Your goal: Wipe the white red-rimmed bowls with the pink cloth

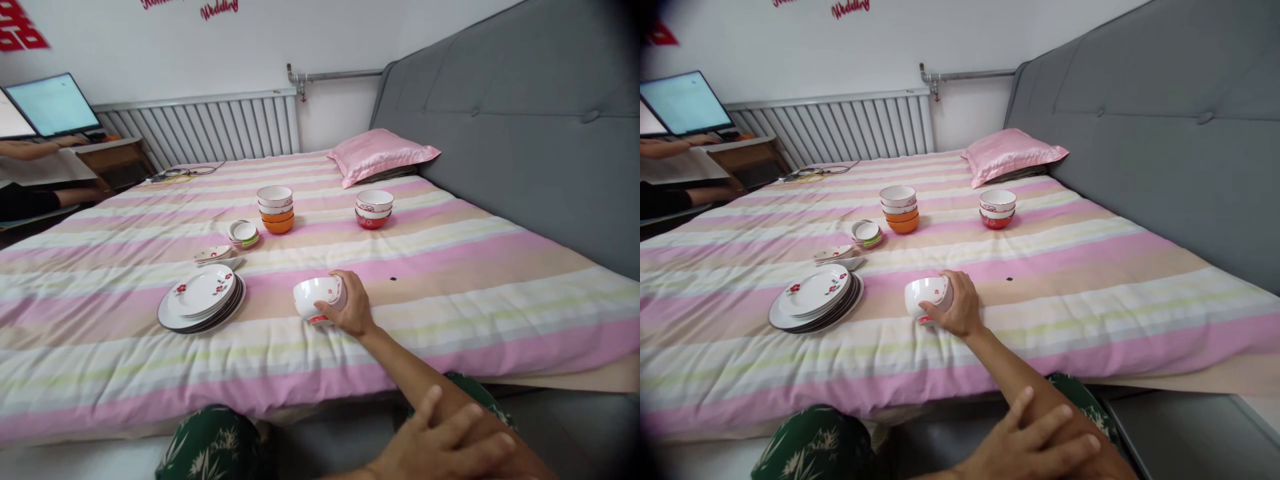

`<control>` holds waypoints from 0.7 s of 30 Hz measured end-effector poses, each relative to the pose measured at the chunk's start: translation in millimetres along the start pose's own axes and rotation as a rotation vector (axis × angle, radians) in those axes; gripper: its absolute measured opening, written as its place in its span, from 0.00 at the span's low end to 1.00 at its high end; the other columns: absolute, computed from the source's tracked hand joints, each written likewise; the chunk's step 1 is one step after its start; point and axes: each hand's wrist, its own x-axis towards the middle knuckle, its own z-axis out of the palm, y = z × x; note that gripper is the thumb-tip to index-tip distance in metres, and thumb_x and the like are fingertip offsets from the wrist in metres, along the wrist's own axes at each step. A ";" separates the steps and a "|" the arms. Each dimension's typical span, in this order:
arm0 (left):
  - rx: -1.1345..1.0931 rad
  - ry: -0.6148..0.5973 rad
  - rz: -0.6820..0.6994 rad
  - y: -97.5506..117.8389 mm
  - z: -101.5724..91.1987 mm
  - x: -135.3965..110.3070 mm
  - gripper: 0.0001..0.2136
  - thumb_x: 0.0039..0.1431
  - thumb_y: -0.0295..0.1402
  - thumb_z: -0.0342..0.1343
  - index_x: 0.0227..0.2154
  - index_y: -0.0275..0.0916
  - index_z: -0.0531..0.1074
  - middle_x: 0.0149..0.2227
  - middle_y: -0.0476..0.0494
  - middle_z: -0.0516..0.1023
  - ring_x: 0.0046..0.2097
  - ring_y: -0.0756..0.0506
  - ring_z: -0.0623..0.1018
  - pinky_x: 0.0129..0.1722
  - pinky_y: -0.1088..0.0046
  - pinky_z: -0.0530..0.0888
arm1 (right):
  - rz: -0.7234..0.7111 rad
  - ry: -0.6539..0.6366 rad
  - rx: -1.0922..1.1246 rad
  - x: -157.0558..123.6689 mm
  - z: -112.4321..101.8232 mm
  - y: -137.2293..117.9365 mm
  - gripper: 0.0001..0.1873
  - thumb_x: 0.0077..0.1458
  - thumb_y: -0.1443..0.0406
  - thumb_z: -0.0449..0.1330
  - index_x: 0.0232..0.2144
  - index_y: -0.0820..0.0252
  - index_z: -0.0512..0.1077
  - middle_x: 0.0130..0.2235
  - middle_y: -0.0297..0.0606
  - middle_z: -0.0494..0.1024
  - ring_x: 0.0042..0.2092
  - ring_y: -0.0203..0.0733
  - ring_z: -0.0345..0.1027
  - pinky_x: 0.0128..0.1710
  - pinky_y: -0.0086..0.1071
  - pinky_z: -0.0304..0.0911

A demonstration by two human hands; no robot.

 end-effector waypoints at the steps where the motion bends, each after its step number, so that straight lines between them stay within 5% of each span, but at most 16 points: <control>1: 0.058 0.087 -0.018 -11.2 -13.6 -2.6 0.21 0.63 0.44 0.45 0.58 0.55 0.58 0.63 0.54 0.61 0.65 0.39 0.55 0.60 0.51 0.58 | -0.009 -0.002 -0.006 -0.2 0.0 -0.5 0.28 0.42 0.53 0.65 0.44 0.59 0.65 0.41 0.45 0.73 0.42 0.50 0.66 0.43 0.45 0.65; 5: 0.082 0.288 -0.152 -43.7 -64.6 -25.9 0.27 0.60 0.50 0.44 0.55 0.35 0.64 0.56 0.40 0.70 0.62 0.41 0.62 0.64 0.56 0.50 | -0.048 -0.008 -0.037 -2.7 0.1 -1.0 0.30 0.42 0.52 0.65 0.45 0.59 0.65 0.41 0.45 0.73 0.41 0.51 0.66 0.42 0.45 0.65; 8: 0.096 0.573 -0.410 -75.0 -87.4 -58.7 0.23 0.56 0.38 0.53 0.53 0.33 0.64 0.54 0.33 0.70 0.59 0.39 0.65 0.61 0.57 0.56 | -0.077 0.011 -0.054 -5.6 0.4 -0.8 0.30 0.42 0.49 0.64 0.44 0.60 0.65 0.40 0.45 0.73 0.40 0.50 0.66 0.41 0.45 0.65; 11: -0.006 0.965 -0.879 -114.7 -93.3 -92.2 0.21 0.53 0.35 0.57 0.51 0.37 0.65 0.54 0.36 0.68 0.58 0.38 0.65 0.59 0.54 0.58 | -0.113 -0.005 -0.083 -7.8 0.2 -1.9 0.32 0.42 0.48 0.64 0.44 0.60 0.64 0.40 0.46 0.73 0.41 0.51 0.66 0.41 0.45 0.64; 13: -0.422 1.180 -1.256 -136.6 -90.4 -106.4 0.21 0.53 0.41 0.56 0.49 0.39 0.66 0.54 0.38 0.68 0.58 0.39 0.65 0.60 0.56 0.57 | -0.161 -0.034 -0.096 -9.9 -0.4 -3.7 0.32 0.42 0.48 0.64 0.45 0.60 0.64 0.40 0.46 0.73 0.41 0.51 0.66 0.41 0.46 0.64; 14: -0.759 1.229 -1.405 -144.0 -88.1 -110.2 0.20 0.54 0.43 0.55 0.47 0.39 0.68 0.53 0.39 0.70 0.58 0.39 0.66 0.60 0.57 0.58 | -0.196 -0.046 -0.099 -11.5 -0.7 -4.8 0.33 0.42 0.48 0.64 0.46 0.60 0.63 0.40 0.46 0.73 0.41 0.51 0.66 0.41 0.46 0.63; 16: -0.963 1.202 -1.466 -150.1 -84.0 -111.5 0.23 0.56 0.48 0.49 0.43 0.33 0.71 0.47 0.33 0.74 0.52 0.37 0.72 0.54 0.55 0.66 | -0.289 -0.068 -0.104 -16.1 -1.2 -7.4 0.34 0.42 0.47 0.64 0.47 0.60 0.63 0.40 0.46 0.73 0.42 0.51 0.66 0.42 0.47 0.63; 21: -1.416 1.074 -1.293 -135.8 -84.7 -100.9 0.22 0.53 0.46 0.55 0.44 0.34 0.74 0.47 0.37 0.77 0.51 0.38 0.74 0.53 0.62 0.67 | -0.461 -0.063 -0.104 -31.9 -1.7 -14.3 0.35 0.39 0.47 0.65 0.46 0.61 0.64 0.39 0.46 0.73 0.41 0.51 0.66 0.43 0.49 0.63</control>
